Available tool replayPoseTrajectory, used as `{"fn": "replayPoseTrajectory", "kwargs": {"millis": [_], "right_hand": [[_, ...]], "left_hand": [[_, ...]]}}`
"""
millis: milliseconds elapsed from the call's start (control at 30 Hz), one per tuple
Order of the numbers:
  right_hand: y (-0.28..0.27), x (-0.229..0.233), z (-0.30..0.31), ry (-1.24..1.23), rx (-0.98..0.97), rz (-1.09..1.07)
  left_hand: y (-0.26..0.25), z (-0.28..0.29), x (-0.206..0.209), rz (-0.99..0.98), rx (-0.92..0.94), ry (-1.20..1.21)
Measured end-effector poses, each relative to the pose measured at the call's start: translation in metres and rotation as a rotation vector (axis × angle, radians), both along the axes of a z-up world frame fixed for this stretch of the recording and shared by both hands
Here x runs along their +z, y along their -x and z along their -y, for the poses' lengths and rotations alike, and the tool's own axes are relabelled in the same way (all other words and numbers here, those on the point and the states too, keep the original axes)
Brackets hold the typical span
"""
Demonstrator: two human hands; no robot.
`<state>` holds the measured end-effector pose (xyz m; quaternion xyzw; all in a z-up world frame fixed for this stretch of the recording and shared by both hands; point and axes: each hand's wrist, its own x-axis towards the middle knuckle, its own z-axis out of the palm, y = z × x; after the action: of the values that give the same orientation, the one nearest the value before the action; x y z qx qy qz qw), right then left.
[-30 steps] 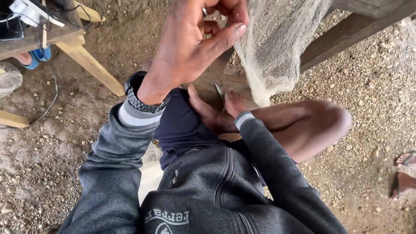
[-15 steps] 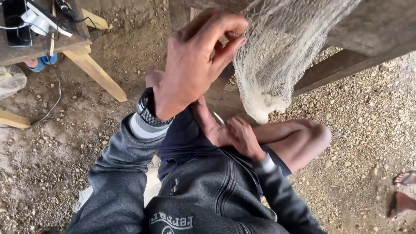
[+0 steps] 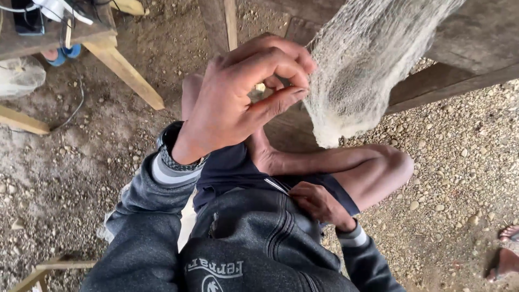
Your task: Securing the edges of a fine-mesh fishing net by weaving and knotting with a shuttle.
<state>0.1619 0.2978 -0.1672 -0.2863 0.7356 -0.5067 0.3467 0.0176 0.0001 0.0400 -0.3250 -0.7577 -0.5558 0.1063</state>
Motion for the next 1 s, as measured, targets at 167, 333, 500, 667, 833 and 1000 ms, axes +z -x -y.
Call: {"fn": "replayPoseTrajectory", "kwargs": {"millis": [167, 333, 500, 667, 833, 1000], "right_hand": [[0.009, 0.006, -0.017, 0.073, 0.201, 0.329], [0.011, 0.001, -0.037, 0.000, 0.127, 0.529], [0.004, -0.011, -0.053, 0.081, 0.210, 0.301], [0.007, -0.025, -0.048, -0.013, 0.277, 0.364], [0.012, -0.002, -0.041, 0.093, 0.063, 0.372], [0.027, 0.104, -0.020, 0.354, -0.102, 0.069]], "left_hand": [[-0.007, -0.002, -0.001, 0.091, -0.090, -0.106], [-0.011, -0.008, 0.002, 0.179, -0.134, -0.177], [-0.011, -0.013, -0.005, 0.209, -0.172, -0.273], [-0.005, -0.014, -0.008, 0.224, -0.216, -0.280], [0.002, -0.013, -0.020, 0.254, -0.370, -0.395], [-0.001, -0.005, -0.013, 0.364, -0.340, -0.380]]}}
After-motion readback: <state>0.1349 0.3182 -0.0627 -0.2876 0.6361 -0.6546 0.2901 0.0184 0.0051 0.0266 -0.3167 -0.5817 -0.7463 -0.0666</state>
